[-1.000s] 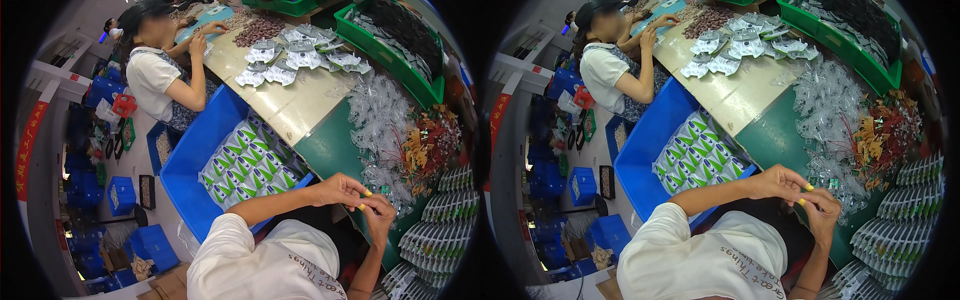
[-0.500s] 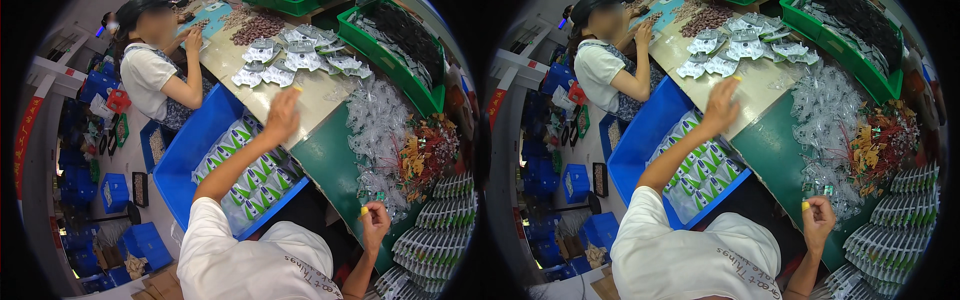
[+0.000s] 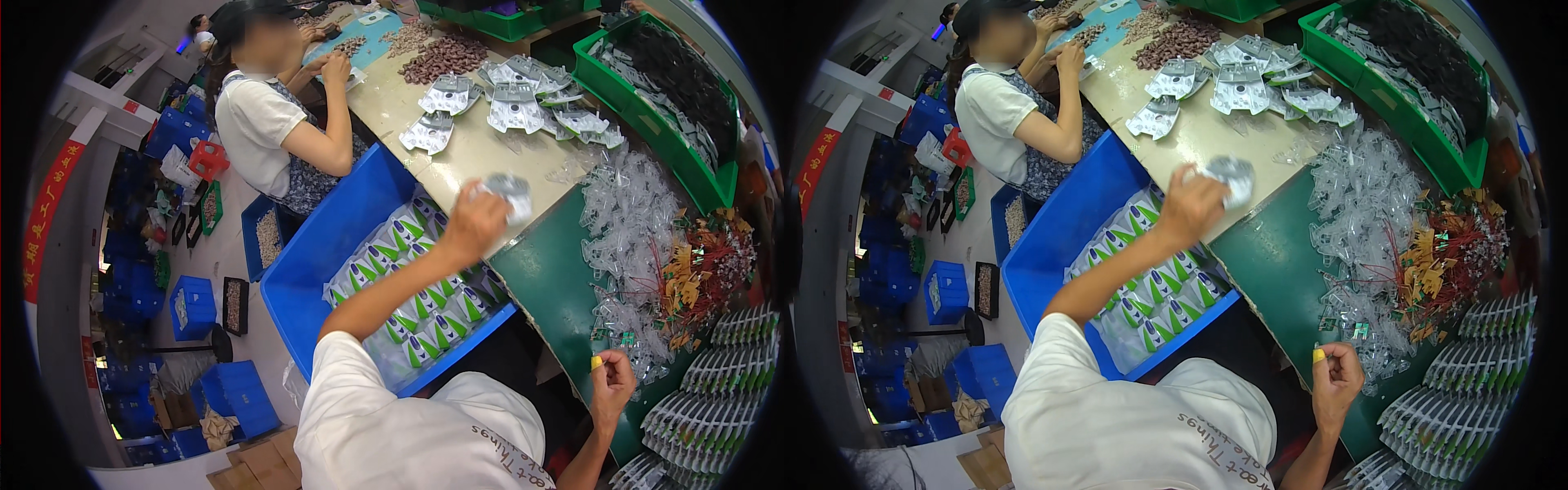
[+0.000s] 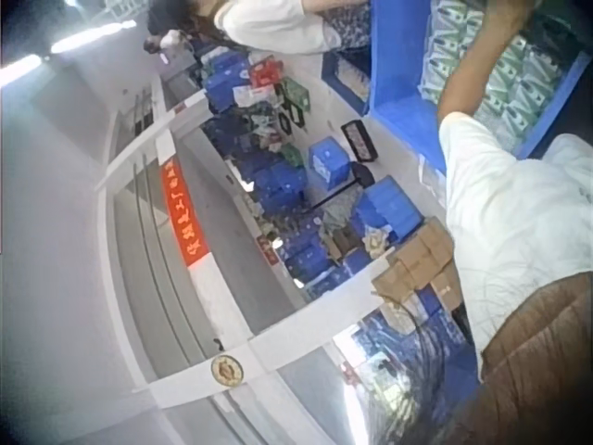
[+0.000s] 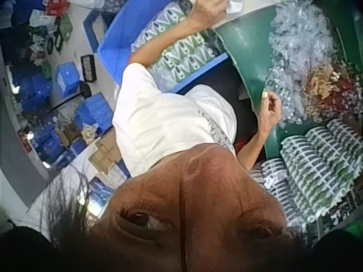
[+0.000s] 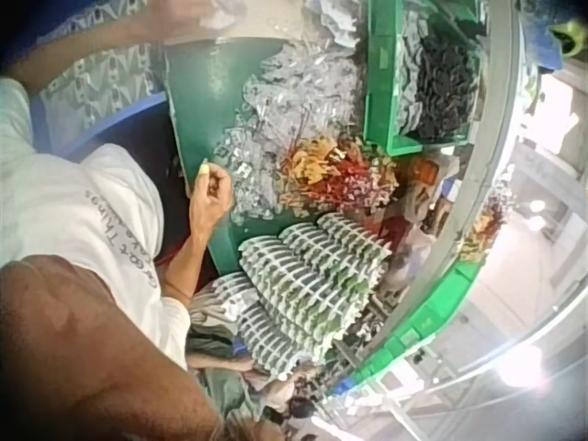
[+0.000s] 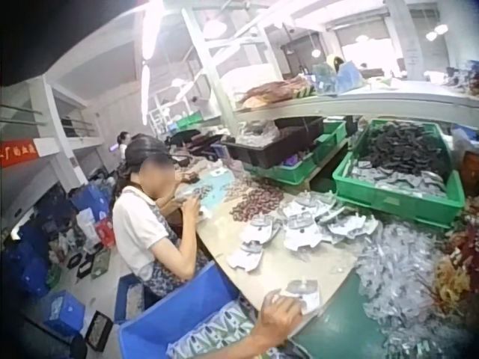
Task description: Assembling small plastic components for products at a manufacturing workstation.
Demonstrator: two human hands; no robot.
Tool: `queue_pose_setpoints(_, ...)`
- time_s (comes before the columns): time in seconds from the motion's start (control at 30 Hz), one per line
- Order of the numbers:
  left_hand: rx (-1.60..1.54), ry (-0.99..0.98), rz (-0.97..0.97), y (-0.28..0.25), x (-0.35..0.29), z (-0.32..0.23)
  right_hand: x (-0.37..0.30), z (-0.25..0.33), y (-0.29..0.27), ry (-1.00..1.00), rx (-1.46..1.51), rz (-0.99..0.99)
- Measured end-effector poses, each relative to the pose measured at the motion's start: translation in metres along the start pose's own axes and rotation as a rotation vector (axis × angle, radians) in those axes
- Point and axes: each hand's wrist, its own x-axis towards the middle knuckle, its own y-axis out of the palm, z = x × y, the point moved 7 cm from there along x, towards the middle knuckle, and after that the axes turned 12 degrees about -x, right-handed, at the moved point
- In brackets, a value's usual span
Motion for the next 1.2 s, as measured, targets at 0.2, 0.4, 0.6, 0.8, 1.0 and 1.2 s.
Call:
queue_pose_setpoints(0.2,-0.301,0.183,0.124,0.019,-0.056,-0.136,0.015,0.025,0.006,-0.142,-0.211,0.023)
queue_pose_setpoints(0.4,-0.376,0.104,0.214,0.034,-0.073,-0.144,0.025,0.057,0.025,-0.399,-0.397,0.006)
queue_pose_setpoints(0.6,-0.446,0.087,0.337,0.052,-0.068,-0.142,0.035,0.048,0.055,-0.482,-0.553,-0.011)
queue_pose_setpoints(0.8,-0.561,0.075,0.358,0.047,-0.059,-0.144,0.020,0.046,0.074,-0.511,-0.835,0.177)
queue_pose_setpoints(1.0,-0.751,0.118,0.257,0.054,0.000,-0.098,0.014,0.044,0.072,-0.523,-0.808,0.151)
queue_pose_setpoints(1.2,-0.576,0.197,0.107,0.098,0.049,-0.079,0.010,0.044,0.070,-0.476,-0.787,0.128)
